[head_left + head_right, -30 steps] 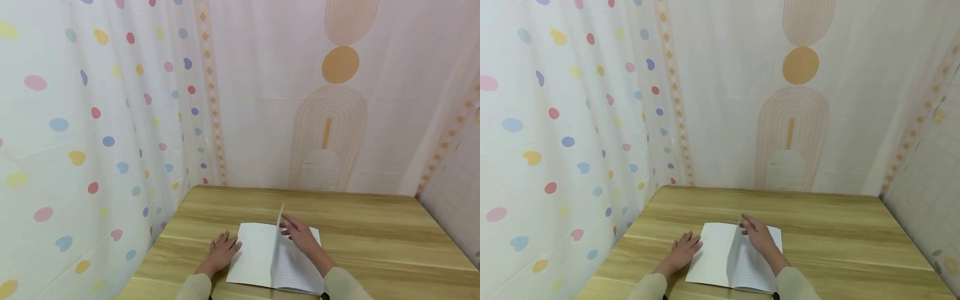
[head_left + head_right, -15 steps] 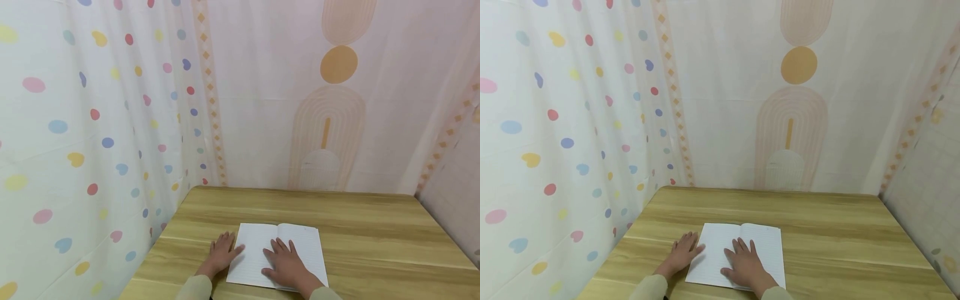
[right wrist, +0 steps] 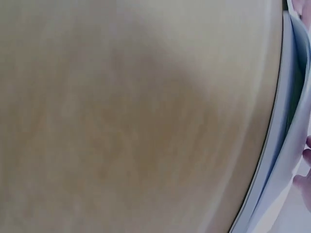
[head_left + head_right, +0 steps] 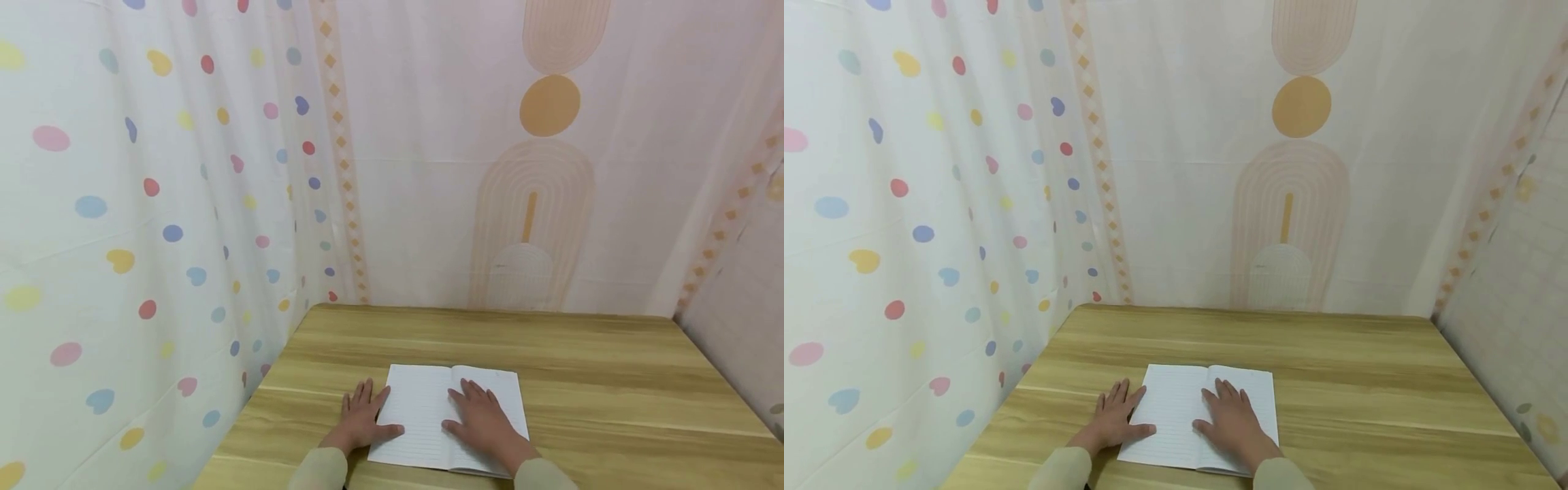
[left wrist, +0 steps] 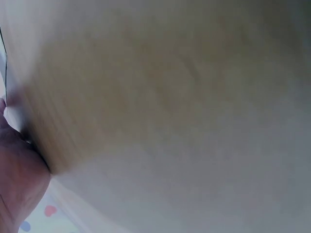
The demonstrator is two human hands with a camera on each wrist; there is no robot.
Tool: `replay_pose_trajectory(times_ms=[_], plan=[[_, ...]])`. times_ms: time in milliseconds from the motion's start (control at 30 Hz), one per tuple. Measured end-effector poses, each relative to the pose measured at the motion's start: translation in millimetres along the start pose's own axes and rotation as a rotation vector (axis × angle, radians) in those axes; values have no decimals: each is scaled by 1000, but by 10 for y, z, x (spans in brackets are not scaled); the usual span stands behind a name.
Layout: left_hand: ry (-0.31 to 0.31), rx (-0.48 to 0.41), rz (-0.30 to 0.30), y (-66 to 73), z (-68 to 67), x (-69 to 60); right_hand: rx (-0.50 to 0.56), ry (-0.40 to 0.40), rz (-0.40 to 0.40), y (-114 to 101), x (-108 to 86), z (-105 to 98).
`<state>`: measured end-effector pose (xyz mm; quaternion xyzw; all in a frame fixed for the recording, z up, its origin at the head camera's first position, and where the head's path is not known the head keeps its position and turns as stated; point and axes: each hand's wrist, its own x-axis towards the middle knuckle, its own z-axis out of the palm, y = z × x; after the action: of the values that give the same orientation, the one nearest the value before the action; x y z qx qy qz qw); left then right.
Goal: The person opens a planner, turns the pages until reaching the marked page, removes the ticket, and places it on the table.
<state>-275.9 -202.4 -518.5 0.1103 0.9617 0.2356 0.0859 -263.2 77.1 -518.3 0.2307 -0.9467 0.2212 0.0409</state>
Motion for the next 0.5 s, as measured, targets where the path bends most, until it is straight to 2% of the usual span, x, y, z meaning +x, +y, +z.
replay_pose_trajectory(times_ms=[133, 267, 367, 500], plan=[[14, 36, 14, -10, -1, -10, 28, 13, 71, 128, -3, -67], [18, 50, 19, -27, 6, -15, -6, 31, 149, 299, -10, -113], [-3, 44, 10, -29, 3, -15, -44, 41, 197, 448, -31, -143], [-24, 62, 8, -22, -6, -23, -38, 30, 263, 618, -74, -238]])
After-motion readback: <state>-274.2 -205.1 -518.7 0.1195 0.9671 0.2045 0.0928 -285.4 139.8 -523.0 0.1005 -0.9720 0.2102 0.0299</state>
